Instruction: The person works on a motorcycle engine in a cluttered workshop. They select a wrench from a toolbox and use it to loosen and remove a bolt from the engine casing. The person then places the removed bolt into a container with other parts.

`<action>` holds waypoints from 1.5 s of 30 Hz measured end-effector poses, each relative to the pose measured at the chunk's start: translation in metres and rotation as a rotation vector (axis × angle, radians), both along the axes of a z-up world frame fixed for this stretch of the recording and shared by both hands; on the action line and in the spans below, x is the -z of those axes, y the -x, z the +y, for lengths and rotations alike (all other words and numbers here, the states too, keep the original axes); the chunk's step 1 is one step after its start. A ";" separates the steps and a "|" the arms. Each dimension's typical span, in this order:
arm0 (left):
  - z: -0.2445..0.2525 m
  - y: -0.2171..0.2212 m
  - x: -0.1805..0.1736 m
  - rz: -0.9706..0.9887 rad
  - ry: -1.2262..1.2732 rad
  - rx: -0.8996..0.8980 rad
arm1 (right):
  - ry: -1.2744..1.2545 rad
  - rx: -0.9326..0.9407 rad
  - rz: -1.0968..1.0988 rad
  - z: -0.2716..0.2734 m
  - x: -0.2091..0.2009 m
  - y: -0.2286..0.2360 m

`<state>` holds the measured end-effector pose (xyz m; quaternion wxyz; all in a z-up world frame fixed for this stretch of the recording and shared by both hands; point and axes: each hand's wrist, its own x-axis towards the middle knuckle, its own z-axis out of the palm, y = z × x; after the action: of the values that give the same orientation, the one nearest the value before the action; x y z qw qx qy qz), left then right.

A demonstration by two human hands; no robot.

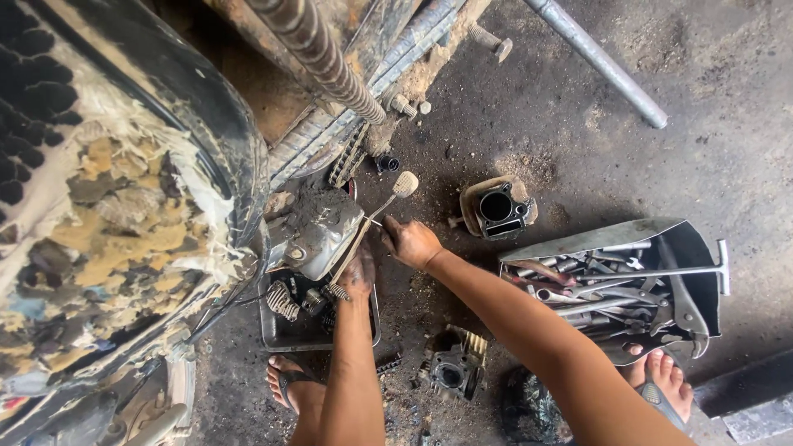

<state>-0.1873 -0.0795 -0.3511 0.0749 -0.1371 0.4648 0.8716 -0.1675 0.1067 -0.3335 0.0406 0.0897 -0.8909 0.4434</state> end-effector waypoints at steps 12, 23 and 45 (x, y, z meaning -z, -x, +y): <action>0.014 0.009 -0.014 -0.063 -0.241 -0.023 | 0.070 -0.125 -0.426 -0.010 0.020 0.033; 0.014 0.014 0.004 -0.256 -0.472 0.057 | -0.110 -0.287 -0.638 0.036 -0.103 0.017; -0.020 0.012 0.033 -0.252 -0.818 0.152 | -0.009 0.030 -0.113 0.005 -0.033 -0.011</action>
<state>-0.1991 -0.0990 -0.3846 0.2430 -0.1669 0.0772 0.9524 -0.1566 0.1120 -0.3008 -0.0036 0.0511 -0.8949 0.4432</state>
